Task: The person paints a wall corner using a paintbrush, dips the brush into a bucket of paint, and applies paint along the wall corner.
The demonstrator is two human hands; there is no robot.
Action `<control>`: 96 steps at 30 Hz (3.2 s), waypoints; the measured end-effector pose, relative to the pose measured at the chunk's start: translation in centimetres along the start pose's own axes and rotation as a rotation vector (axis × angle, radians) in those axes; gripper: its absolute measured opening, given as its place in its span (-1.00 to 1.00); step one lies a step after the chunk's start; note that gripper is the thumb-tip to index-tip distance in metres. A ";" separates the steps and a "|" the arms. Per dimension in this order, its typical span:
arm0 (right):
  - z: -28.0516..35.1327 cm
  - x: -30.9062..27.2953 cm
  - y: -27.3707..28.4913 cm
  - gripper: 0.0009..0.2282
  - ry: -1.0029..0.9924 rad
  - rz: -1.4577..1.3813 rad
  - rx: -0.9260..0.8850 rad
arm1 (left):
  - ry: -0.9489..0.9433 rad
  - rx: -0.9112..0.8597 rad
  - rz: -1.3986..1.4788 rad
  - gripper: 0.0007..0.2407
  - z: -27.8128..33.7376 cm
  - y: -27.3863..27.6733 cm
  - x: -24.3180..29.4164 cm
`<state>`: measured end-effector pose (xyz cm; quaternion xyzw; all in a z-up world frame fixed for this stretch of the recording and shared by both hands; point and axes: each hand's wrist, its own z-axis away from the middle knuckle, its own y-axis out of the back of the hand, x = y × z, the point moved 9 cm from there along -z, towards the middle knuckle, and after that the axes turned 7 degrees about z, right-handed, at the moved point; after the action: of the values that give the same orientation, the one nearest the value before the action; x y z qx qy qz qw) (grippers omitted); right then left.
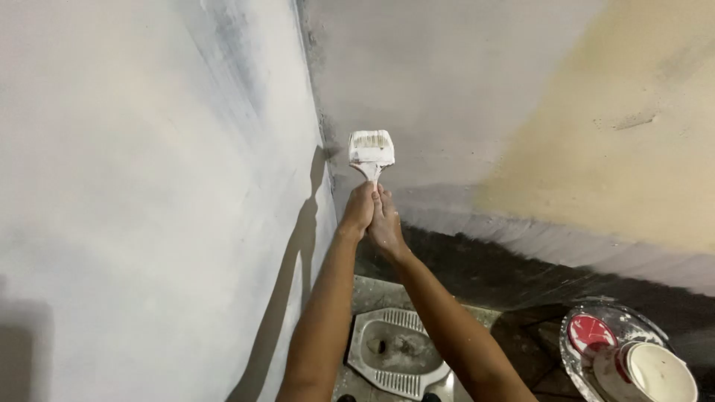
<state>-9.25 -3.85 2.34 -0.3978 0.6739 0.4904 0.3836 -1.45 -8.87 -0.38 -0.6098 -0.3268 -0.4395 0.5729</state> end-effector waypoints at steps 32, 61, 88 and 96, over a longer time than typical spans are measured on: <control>-8.5 -15.7 1.5 -0.49 0.216 -0.109 0.157 | -0.127 -0.057 -0.099 -0.71 -4.9 -3.9 17.9; -6.1 -0.4 -5.3 -0.65 -0.387 -0.412 0.018 | 0.150 -0.005 -0.255 -0.72 -12.5 3.8 -0.2; -2.3 11.2 -9.2 -0.58 -0.810 -0.518 -0.114 | 0.381 0.061 -0.591 -0.64 -6.2 4.2 -1.1; -7.0 4.6 -7.9 -0.64 -0.459 -0.665 0.002 | 0.332 0.077 -0.667 -0.56 -6.1 3.1 4.2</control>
<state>-4.73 -12.90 -3.06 -0.4738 0.4056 0.4148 0.6625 2.06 -15.74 1.94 -0.3684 -0.4264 -0.6820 0.4661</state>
